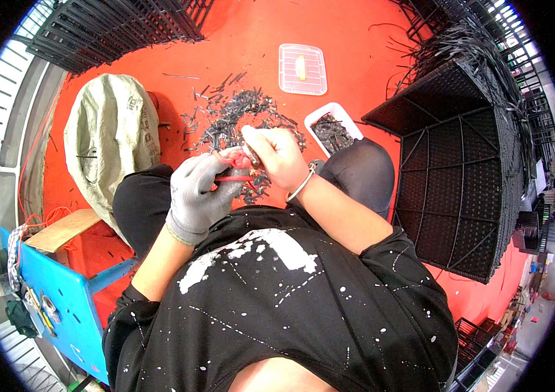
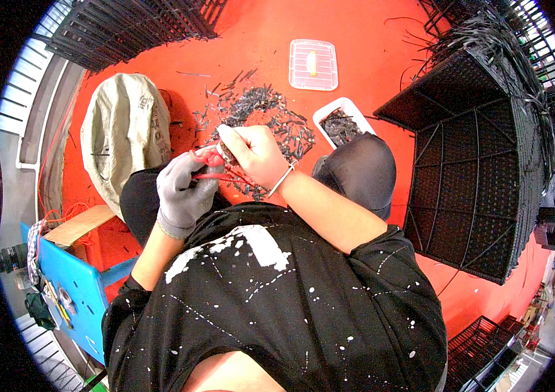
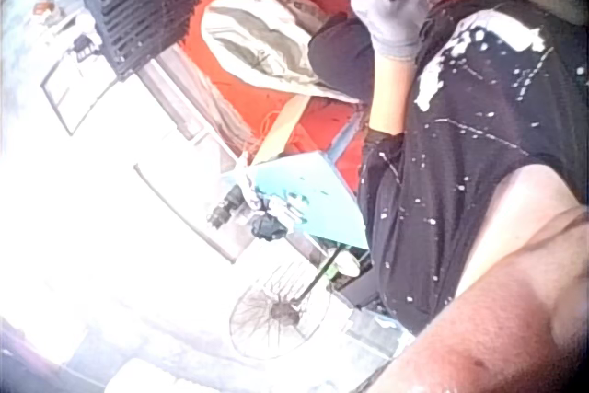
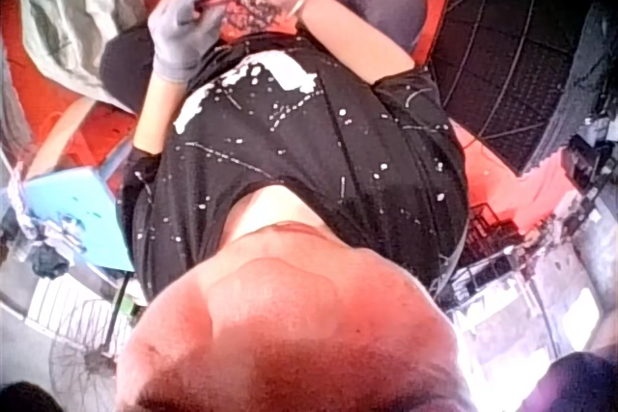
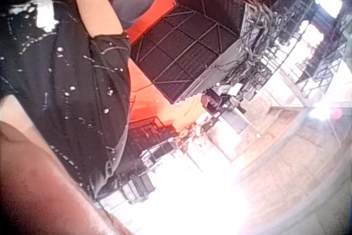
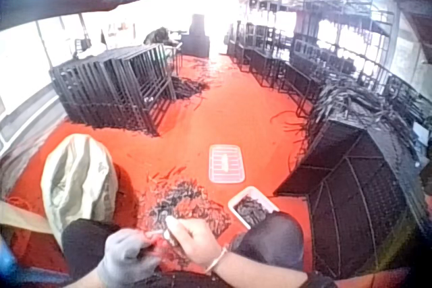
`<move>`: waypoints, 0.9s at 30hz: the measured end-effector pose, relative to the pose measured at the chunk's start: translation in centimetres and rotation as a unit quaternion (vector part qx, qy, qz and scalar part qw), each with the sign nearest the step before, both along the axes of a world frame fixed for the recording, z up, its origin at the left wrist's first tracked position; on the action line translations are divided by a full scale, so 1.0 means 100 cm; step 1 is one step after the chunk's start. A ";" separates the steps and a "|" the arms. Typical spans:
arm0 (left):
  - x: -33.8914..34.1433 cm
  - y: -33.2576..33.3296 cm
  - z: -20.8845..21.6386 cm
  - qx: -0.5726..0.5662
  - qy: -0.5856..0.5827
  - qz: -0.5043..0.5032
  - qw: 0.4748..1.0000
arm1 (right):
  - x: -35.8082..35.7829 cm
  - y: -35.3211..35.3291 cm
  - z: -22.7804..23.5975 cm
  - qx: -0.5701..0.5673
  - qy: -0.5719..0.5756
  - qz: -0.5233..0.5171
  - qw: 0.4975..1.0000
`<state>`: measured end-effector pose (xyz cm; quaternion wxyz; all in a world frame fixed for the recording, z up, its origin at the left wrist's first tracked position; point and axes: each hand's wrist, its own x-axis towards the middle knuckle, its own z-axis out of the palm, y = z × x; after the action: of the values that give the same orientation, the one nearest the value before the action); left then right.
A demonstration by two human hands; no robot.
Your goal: The person sits on the floor and sorts small black fasteners from a large pile on an orange mat. They pick up individual fasteners, inspect them, and place them into a white container. The person also handles a red cable, occasionally manipulating it with gloved hands.
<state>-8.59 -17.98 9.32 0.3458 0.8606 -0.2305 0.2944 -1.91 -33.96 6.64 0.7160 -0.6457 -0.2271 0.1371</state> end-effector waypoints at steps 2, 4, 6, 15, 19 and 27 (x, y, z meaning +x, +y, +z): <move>0.001 0.000 -0.002 -0.011 0.003 -0.001 1.000 | 0.002 0.000 0.000 -0.029 -0.054 -0.013 0.998; 0.001 -0.001 -0.004 -0.018 0.019 0.006 1.000 | 0.005 -0.003 0.002 -0.062 -0.119 -0.025 0.991; 0.001 -0.004 -0.001 -0.025 0.027 0.010 0.999 | 0.008 -0.005 0.000 -0.088 -0.153 -0.036 0.984; 0.000 0.000 -0.002 -0.027 0.117 0.032 0.992 | 0.021 -0.011 -0.006 0.025 0.001 0.052 0.998; 0.004 -0.001 -0.010 -0.097 0.139 0.025 0.985 | 0.034 -0.026 0.003 0.137 0.125 0.070 0.980; 0.006 0.011 -0.036 -0.195 0.245 0.089 0.945 | 0.133 -0.117 0.008 -0.002 0.197 -0.090 0.976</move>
<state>-7.95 -16.87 5.76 0.5249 0.8390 0.0011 0.1433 11.35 -45.67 7.48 0.7550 -0.6252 -0.0223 0.1964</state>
